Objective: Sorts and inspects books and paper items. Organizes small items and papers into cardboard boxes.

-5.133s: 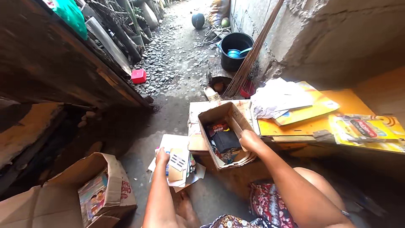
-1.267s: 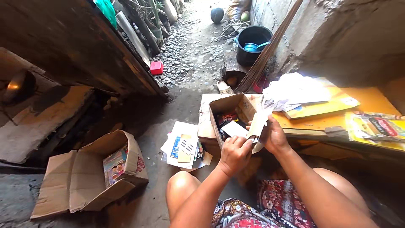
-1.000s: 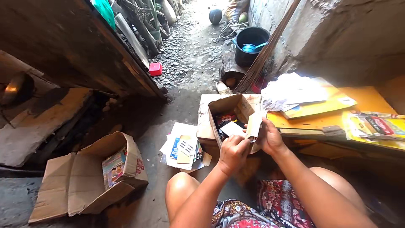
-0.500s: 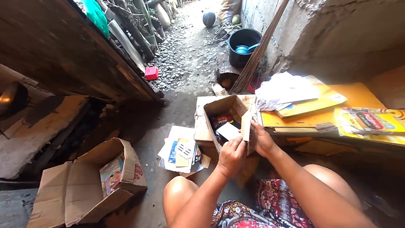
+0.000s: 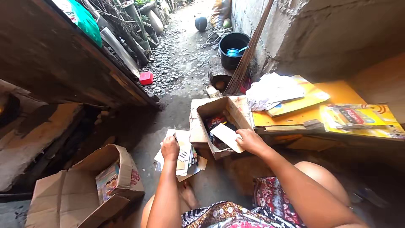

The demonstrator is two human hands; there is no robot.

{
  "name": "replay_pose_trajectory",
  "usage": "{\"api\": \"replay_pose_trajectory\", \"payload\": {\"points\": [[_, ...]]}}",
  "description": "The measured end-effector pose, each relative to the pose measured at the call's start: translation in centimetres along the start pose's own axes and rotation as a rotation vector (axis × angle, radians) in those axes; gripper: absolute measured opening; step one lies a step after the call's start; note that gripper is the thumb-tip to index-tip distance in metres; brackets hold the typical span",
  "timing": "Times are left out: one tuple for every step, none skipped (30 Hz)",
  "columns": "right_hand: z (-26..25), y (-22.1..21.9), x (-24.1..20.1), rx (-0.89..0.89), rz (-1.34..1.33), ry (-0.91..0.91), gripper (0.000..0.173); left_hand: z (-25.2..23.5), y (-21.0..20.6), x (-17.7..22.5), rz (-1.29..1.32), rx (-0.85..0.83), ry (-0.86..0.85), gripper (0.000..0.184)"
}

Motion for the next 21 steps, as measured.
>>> {"api": "replay_pose_trajectory", "payload": {"points": [[-0.2, -0.2, -0.1, -0.020, 0.030, -0.011, 0.043, 0.0, -1.3, -1.2, -0.036, -0.049, 0.002, 0.024], [-0.3, -0.4, -0.2, -0.038, 0.048, -0.016, 0.044, 0.4, -2.4, -2.2, -0.057, -0.045, -0.018, 0.024], [-0.4, -0.5, -0.3, -0.053, 0.058, -0.017, 0.045, 0.9, -3.2, -3.0, -0.078, -0.018, -0.052, 0.022], [-0.5, -0.7, -0.4, -0.063, 0.066, -0.017, 0.045, 1.4, -4.1, -3.7, -0.097, -0.015, -0.087, 0.022], [-0.6, -0.8, -0.5, -0.068, 0.070, -0.014, 0.045, 1.8, -5.0, -4.3, -0.121, -0.043, -0.123, 0.021], [-0.6, -0.8, -0.6, -0.069, 0.071, -0.013, 0.045, 2.3, -6.1, -5.0, -0.142, -0.109, -0.153, 0.023], [-0.6, -0.8, -0.6, -0.065, 0.073, -0.014, 0.045, 3.0, -7.2, -5.9, -0.151, -0.227, -0.160, 0.025], [-0.5, -0.8, -0.7, -0.060, 0.075, -0.016, 0.045, 3.7, -8.3, -6.6, -0.153, -0.361, -0.147, 0.026], [-0.4, -0.7, -0.7, -0.061, 0.082, -0.019, 0.045, 4.5, -9.0, -7.1, -0.160, -0.481, -0.107, 0.025], [-0.4, -0.8, -0.7, -0.068, 0.090, -0.024, 0.046, 5.2, -9.4, -7.5, -0.183, -0.596, -0.045, 0.025], [-0.4, -0.8, -0.7, -0.074, 0.101, -0.032, 0.047, 5.8, -9.5, -7.7, -0.196, -0.684, 0.016, 0.026], [-0.4, -0.9, -0.7, -0.079, 0.108, -0.044, 0.048, 6.0, -9.4, -7.5, -0.192, -0.740, 0.053, 0.028], [-0.4, -0.9, -0.6, -0.081, 0.109, -0.054, 0.048, 5.9, -9.1, -7.0, -0.167, -0.762, 0.062, 0.029], [-0.5, -1.0, -0.6, -0.077, 0.107, -0.063, 0.048, 5.5, -8.6, -6.2, -0.126, -0.748, 0.055, 0.032], [-0.6, -1.1, -0.6, -0.069, 0.099, -0.072, 0.049, 4.9, -7.9, -5.3, -0.078, -0.708, 0.043, 0.033], [-0.7, -1.0, -0.7, -0.051, 0.082, -0.081, 0.049, 4.1, -7.0, -4.1, -0.025, -0.654, 0.031, 0.034], [-0.7, -0.8, -0.9, -0.032, 0.063, -0.095, 0.050, 3.5, -6.0, -2.8, 0.032, -0.597, 0.015, 0.033], [-0.8, -0.5, -1.0, -0.010, 0.040, -0.110, 0.052, 3.1, -4.9, -1.4, 0.088, -0.549, -0.004, 0.033], [-0.9, -0.3, -1.1, 0.011, 0.013, -0.123, 0.054, 2.9, -3.8, -0.1, 0.143, -0.510, -0.023, 0.034], [-0.9, -0.2, -1.1, 0.031, -0.015, -0.129, 0.055, 2.9, -2.7, 1.1, 0.198, -0.482, -0.036, 0.034], [-1.1, 0.0, -1.1, 0.045, -0.044, -0.137, 0.053, 3.1, -1.8, 2.2, 0.256, -0.463, -0.045, 0.035]]}}
Point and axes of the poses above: each hand's wrist, its own z-axis away from the middle knuckle, its own y-axis out of the back of the hand, x = y × z, the point moved 5 cm from there along -z, towards the middle knuckle, and after that the axes turned 4 degrees about x, right-handed, at the moved point
